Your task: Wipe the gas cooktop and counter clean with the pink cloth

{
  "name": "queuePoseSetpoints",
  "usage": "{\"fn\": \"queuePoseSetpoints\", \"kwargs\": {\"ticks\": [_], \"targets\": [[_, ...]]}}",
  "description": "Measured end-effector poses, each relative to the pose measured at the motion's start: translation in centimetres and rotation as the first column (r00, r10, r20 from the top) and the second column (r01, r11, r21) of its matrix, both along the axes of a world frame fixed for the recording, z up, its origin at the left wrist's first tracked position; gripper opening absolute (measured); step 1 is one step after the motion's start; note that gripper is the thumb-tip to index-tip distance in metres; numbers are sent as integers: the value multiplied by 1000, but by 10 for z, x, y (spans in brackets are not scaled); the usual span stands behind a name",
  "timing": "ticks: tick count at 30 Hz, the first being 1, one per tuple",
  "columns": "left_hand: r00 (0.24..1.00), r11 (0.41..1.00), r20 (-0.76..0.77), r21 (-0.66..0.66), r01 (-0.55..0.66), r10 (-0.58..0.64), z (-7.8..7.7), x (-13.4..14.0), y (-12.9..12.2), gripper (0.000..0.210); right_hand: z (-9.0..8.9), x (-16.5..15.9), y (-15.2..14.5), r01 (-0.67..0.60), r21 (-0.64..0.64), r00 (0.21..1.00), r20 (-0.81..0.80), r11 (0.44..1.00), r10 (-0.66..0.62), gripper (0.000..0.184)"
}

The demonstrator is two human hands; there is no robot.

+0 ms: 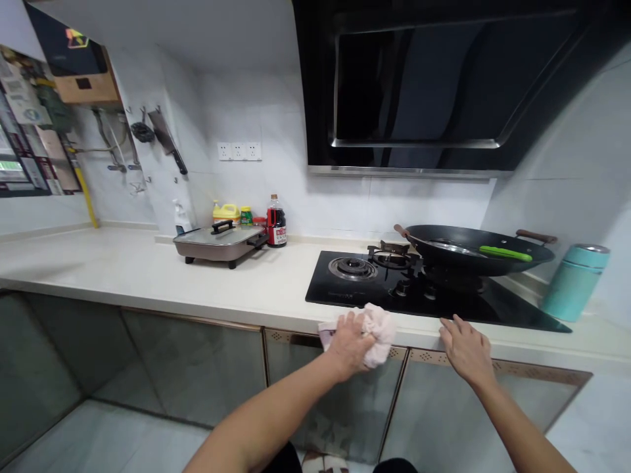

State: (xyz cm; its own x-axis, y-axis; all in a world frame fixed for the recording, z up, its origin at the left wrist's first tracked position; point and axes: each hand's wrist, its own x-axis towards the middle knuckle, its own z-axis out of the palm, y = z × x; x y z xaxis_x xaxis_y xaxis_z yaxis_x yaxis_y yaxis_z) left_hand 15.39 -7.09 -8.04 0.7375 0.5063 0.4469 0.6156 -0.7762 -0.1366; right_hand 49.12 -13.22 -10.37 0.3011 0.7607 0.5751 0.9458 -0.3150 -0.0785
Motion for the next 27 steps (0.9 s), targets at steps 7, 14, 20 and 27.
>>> {"fn": "queuePoseSetpoints", "kwargs": {"ticks": [7,14,20,27], "targets": [[997,992,0,-100,78,-78,43,76,-19,89,15,-3,-4,-132,93,947,-283,987,153,64],[968,945,62,-211,250,-243,47,45,-1,94,44,-100,-15,-530,-42,846,-96,847,524,73],[939,958,340,-281,48,52,57,-68,33,71,58,-169,8,-302,-141,949,46,943,311,93],[819,900,376,-228,-372,433,75,-125,68,28,68,-250,32,-447,-160,886,60,880,461,90]]}}
